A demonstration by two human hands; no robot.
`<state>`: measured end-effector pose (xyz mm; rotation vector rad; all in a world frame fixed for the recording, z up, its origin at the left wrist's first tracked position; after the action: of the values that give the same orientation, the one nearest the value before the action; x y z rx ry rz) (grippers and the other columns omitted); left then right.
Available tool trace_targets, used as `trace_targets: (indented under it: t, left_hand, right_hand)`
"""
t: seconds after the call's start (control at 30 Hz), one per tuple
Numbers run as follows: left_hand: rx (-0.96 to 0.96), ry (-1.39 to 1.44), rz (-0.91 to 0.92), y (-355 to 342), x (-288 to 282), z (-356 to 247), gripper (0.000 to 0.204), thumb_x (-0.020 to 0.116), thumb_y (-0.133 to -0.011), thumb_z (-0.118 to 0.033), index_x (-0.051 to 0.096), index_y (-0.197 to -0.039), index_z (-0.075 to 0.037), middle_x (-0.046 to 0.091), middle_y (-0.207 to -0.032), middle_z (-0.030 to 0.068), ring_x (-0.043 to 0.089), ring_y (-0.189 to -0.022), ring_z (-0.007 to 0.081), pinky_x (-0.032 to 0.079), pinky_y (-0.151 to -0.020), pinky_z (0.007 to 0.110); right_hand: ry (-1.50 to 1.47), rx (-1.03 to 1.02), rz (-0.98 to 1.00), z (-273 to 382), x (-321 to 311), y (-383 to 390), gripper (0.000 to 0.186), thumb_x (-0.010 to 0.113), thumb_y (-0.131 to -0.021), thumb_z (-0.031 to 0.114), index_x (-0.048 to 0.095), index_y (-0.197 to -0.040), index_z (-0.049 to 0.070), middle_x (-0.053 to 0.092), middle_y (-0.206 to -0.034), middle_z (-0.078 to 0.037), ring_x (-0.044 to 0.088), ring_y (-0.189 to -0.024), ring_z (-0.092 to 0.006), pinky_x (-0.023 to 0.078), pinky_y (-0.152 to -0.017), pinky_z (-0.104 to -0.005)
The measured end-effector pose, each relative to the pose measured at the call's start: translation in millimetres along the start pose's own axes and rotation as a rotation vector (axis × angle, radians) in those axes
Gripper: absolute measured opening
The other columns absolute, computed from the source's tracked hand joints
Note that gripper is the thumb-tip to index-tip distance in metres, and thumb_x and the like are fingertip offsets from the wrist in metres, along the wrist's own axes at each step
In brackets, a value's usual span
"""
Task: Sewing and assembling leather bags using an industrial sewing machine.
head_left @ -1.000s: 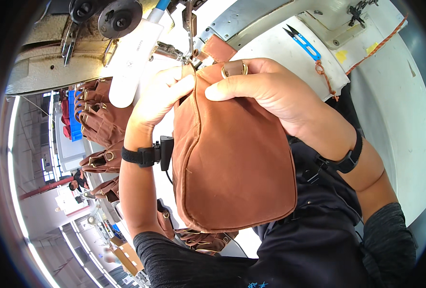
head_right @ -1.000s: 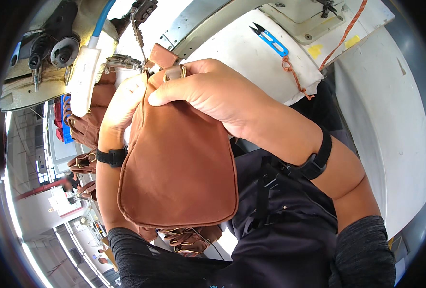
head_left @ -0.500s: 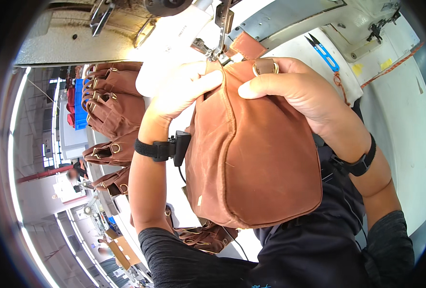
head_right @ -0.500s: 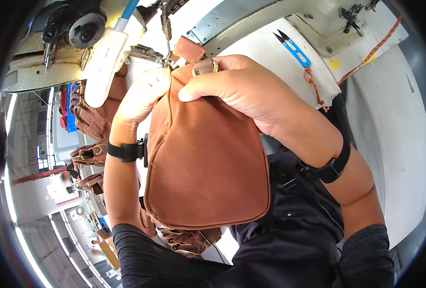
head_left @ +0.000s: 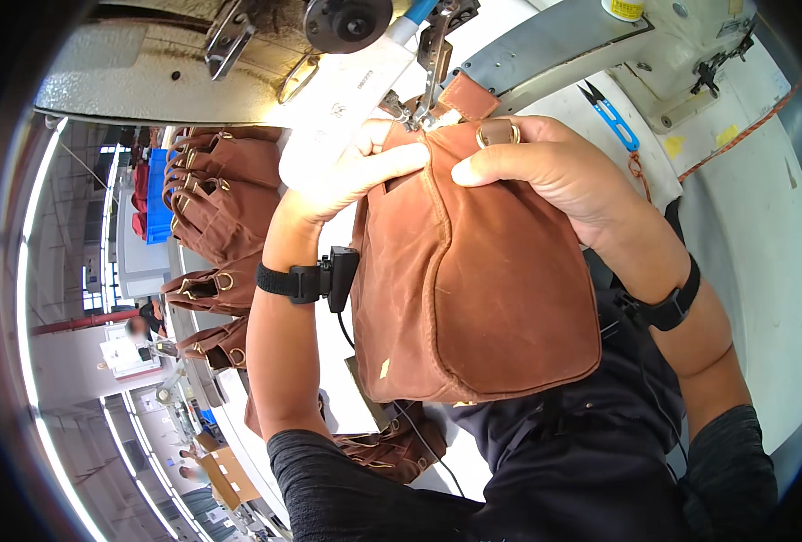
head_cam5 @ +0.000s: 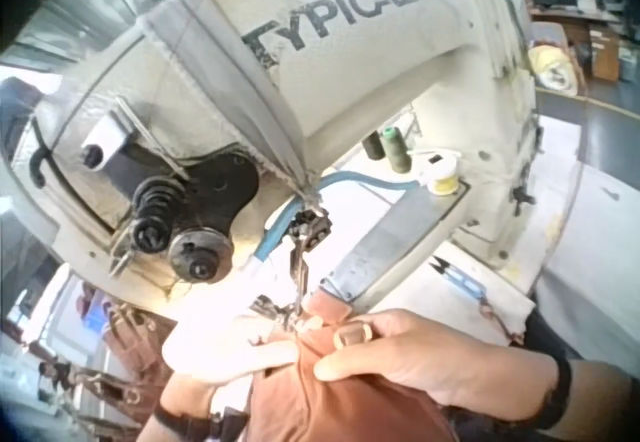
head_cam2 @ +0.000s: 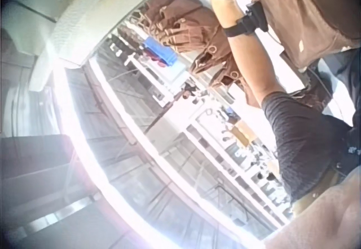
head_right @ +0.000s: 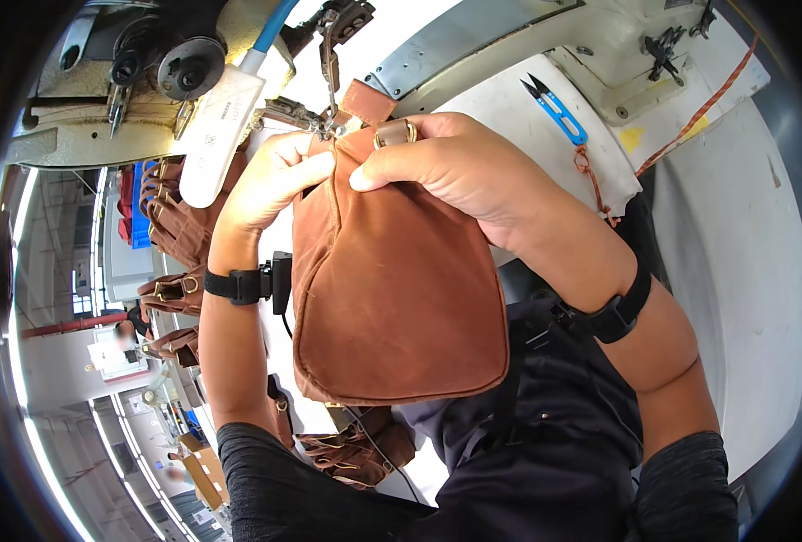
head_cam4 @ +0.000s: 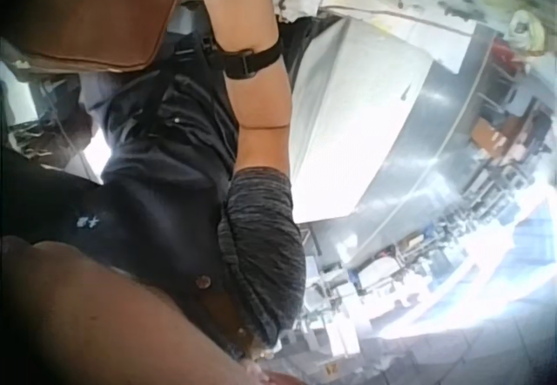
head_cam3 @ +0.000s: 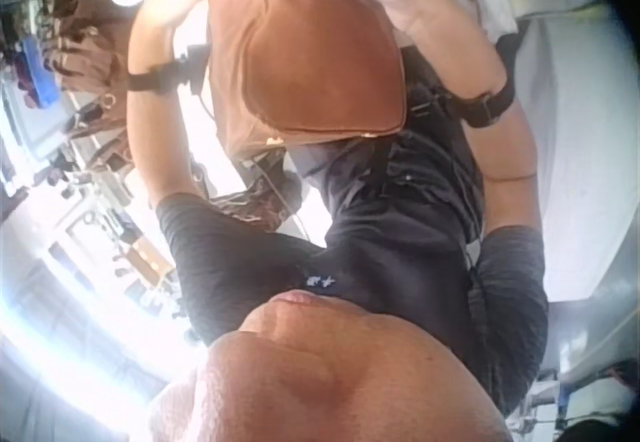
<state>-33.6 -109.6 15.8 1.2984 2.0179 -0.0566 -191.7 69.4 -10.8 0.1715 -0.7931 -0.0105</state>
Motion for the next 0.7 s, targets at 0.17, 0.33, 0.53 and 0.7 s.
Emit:
trace_targets:
  t: [0.17,0.33,0.53,0.7]
  left_hand:
    - [0.301,-0.247,-0.159,0.7,-5.4,-15.7,0.018,0.080,-0.101,-0.025,0.074,-0.096,-0.009,0.065,-0.086,-0.0098,0.052,-0.077,0.0008,0.043,-0.067,0.022]
    - [0.353,-0.363,-0.179,1.0,-8.3,-21.9,0.019,0.080,-0.101,-0.024,0.073,-0.092,-0.008,0.065,-0.084,-0.0092,0.052,-0.075,0.0013,0.042,-0.067,0.023]
    - [0.402,-0.379,-0.177,-0.3,-9.2,-26.8,0.023,0.079,-0.101,-0.025,0.072,-0.087,-0.009,0.062,-0.082,-0.0094,0.049,-0.074,0.0012,0.040,-0.065,0.023]
    - [0.371,-0.303,-0.155,0.0,-11.5,-17.0,0.025,0.080,-0.101,-0.026,0.071,-0.084,-0.010,0.060,-0.080,-0.0102,0.047,-0.073,0.0011,0.038,-0.064,0.023]
  right_hand:
    - [-0.018,0.012,-0.049,-0.5,-0.1,-2.8,0.038,0.079,-0.091,0.011,0.074,-0.126,-0.003,0.077,-0.115,-0.007,0.071,-0.105,-0.0122,0.055,-0.096,-0.0279]
    - [0.025,-0.022,-0.052,0.9,-0.9,-4.9,0.015,0.078,-0.093,0.012,0.072,-0.105,0.005,0.067,-0.098,0.005,0.062,-0.089,-0.0031,0.051,-0.084,-0.0235]
    - [0.246,-0.130,-0.089,11.9,-6.0,-9.0,0.025,0.078,-0.089,0.017,0.080,-0.107,-0.001,0.076,-0.096,-0.002,0.065,-0.087,-0.0081,0.048,-0.080,-0.0241]
    - [0.625,-0.317,-0.215,24.9,-5.0,-9.5,0.022,0.076,-0.092,0.022,0.080,-0.094,0.000,0.070,-0.083,0.003,0.059,-0.077,-0.0048,0.046,-0.070,-0.0248]
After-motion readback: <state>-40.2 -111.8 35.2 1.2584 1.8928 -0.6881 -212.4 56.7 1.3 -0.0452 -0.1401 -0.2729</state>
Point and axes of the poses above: each hand's wrist, its own y-axis away from the middle knuckle, its own x-axis out of the palm, z = x × y, the point moved 5 cm from there along -y, towards the middle knuckle
